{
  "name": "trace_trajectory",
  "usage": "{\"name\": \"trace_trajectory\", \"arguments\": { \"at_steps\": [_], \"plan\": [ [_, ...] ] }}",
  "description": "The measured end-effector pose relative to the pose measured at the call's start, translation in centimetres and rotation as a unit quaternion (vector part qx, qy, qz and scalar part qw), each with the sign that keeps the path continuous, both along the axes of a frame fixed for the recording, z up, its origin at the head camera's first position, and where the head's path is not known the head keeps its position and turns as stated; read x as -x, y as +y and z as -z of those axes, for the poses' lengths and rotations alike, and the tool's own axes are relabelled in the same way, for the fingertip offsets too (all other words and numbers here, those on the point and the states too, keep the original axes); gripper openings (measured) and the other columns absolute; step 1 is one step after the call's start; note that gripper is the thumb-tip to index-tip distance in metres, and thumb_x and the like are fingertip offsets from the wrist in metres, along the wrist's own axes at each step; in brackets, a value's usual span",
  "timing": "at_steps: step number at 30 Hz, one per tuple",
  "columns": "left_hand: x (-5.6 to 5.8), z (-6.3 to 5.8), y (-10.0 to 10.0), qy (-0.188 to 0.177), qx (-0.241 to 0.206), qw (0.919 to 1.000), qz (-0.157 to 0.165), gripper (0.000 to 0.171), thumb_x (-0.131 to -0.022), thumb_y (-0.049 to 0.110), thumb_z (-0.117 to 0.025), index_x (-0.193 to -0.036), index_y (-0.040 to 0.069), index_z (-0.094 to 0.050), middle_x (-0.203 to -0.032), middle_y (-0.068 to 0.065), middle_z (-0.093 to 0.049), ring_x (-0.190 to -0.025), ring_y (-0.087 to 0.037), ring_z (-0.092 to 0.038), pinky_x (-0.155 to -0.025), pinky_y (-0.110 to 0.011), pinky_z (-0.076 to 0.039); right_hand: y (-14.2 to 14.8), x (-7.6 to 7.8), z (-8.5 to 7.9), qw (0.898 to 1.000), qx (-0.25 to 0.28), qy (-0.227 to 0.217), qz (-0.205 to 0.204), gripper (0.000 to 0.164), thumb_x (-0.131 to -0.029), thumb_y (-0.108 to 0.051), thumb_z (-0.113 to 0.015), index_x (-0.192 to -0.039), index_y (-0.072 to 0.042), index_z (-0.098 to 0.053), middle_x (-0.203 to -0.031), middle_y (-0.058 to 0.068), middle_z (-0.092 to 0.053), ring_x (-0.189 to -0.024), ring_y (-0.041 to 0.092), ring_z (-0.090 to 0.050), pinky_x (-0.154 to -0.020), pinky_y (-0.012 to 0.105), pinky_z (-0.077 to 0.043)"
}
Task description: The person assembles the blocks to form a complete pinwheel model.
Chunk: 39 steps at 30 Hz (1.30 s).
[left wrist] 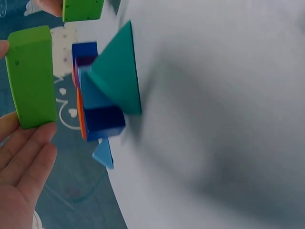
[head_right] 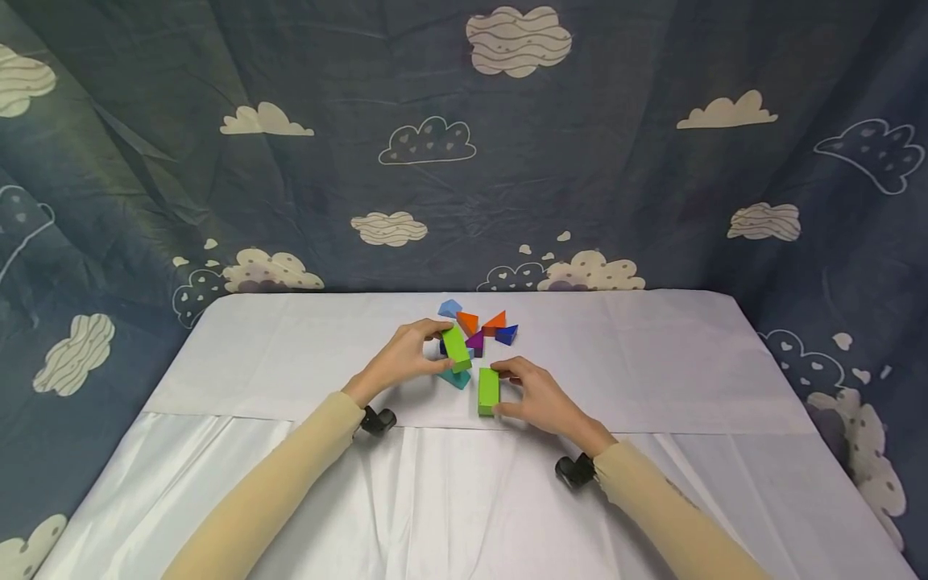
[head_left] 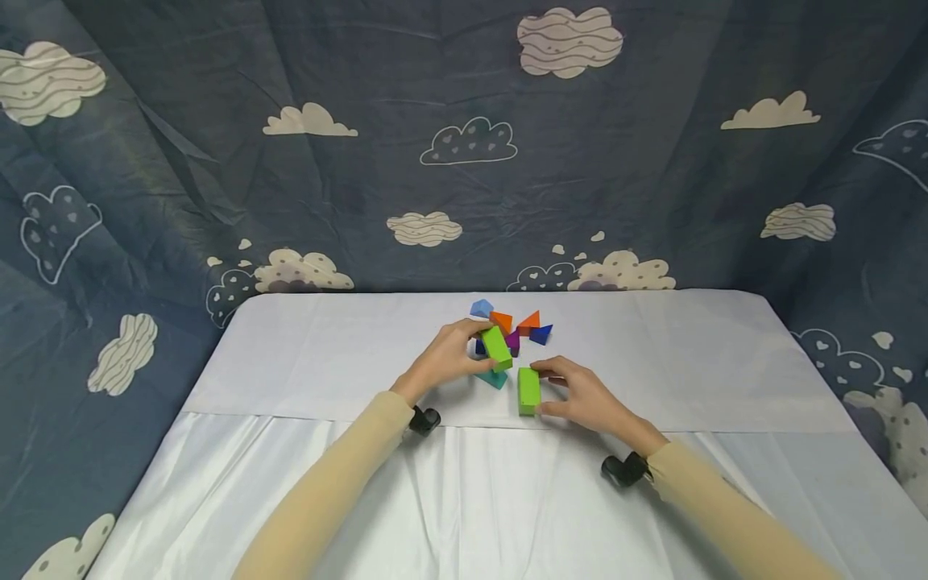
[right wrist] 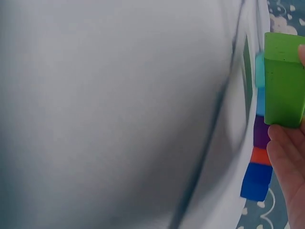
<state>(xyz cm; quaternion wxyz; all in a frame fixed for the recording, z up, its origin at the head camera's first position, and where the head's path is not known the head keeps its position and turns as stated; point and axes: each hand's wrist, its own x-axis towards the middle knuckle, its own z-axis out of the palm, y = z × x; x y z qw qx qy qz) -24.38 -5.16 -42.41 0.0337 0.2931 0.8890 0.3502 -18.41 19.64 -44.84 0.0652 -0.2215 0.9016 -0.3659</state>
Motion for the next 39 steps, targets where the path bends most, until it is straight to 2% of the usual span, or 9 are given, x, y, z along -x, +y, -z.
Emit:
{"name": "trace_trajectory", "arguments": {
  "at_steps": [5,11,20,25,32,39],
  "plan": [
    [-0.8,0.1,0.6,0.014,0.013,0.9998,0.011,0.061,-0.083,0.027,-0.075,-0.134,0.001,-0.053,-0.13,-0.012,-0.056,-0.113,-0.022,-0.055,-0.1,-0.033,-0.043,-0.3,-1.5,0.1,1.0,0.0,0.005,-0.016,0.062,-0.075,-0.01,-0.081,-0.128,0.003,-0.053,-0.125,0.014,-0.056,-0.115,0.031,-0.054,-0.096,0.043,-0.046],
    [-1.4,0.6,1.1,0.01,0.024,0.9994,0.025,0.062,-0.083,0.028,-0.075,-0.135,0.002,-0.053,-0.128,-0.01,-0.057,-0.112,-0.021,-0.055,-0.101,-0.031,-0.042,-0.5,-3.2,0.0,0.999,0.004,0.008,-0.041,0.062,-0.074,-0.01,-0.082,-0.128,0.002,-0.053,-0.124,0.013,-0.056,-0.113,0.03,-0.055,-0.095,0.042,-0.047],
    [-2.3,1.1,2.0,0.01,0.043,0.9973,0.058,0.062,-0.083,0.028,-0.076,-0.135,0.002,-0.053,-0.13,-0.012,-0.056,-0.116,-0.021,-0.053,-0.101,-0.029,-0.041,-0.5,-4.7,0.5,0.997,-0.005,0.032,-0.065,0.063,-0.073,-0.018,-0.084,-0.126,0.0,-0.055,-0.121,0.008,-0.057,-0.109,0.025,-0.057,-0.093,0.04,-0.049],
    [-2.7,1.6,2.6,0.013,0.055,0.9956,0.075,0.06,-0.083,0.028,-0.076,-0.133,0.003,-0.055,-0.131,-0.01,-0.056,-0.118,-0.019,-0.052,-0.102,-0.026,-0.04,-0.4,-5.3,0.7,0.998,-0.014,0.036,-0.058,0.064,-0.073,-0.019,-0.084,-0.126,0.0,-0.055,-0.12,0.007,-0.057,-0.108,0.023,-0.058,-0.092,0.039,-0.049],
    [-2.9,2.2,3.0,0.012,0.074,0.9933,0.087,0.06,-0.082,0.028,-0.076,-0.131,0.001,-0.055,-0.129,-0.012,-0.057,-0.112,-0.018,-0.054,-0.099,-0.024,-0.042,-0.3,-5.6,0.7,0.998,-0.023,0.024,-0.053,0.065,-0.073,-0.02,-0.084,-0.127,0.0,-0.053,-0.122,0.008,-0.055,-0.109,0.023,-0.057,-0.094,0.039,-0.048],
    [-3.0,2.5,3.0,0.023,0.094,0.9908,0.095,0.058,-0.083,0.029,-0.075,-0.131,0.001,-0.056,-0.13,-0.012,-0.057,-0.119,-0.021,-0.053,-0.103,-0.026,-0.039,-0.1,-5.6,0.7,0.998,-0.017,0.019,-0.052,0.066,-0.073,-0.022,-0.085,-0.127,-0.001,-0.053,-0.12,0.006,-0.055,-0.109,0.023,-0.057,-0.094,0.038,-0.048]
  ]
}}
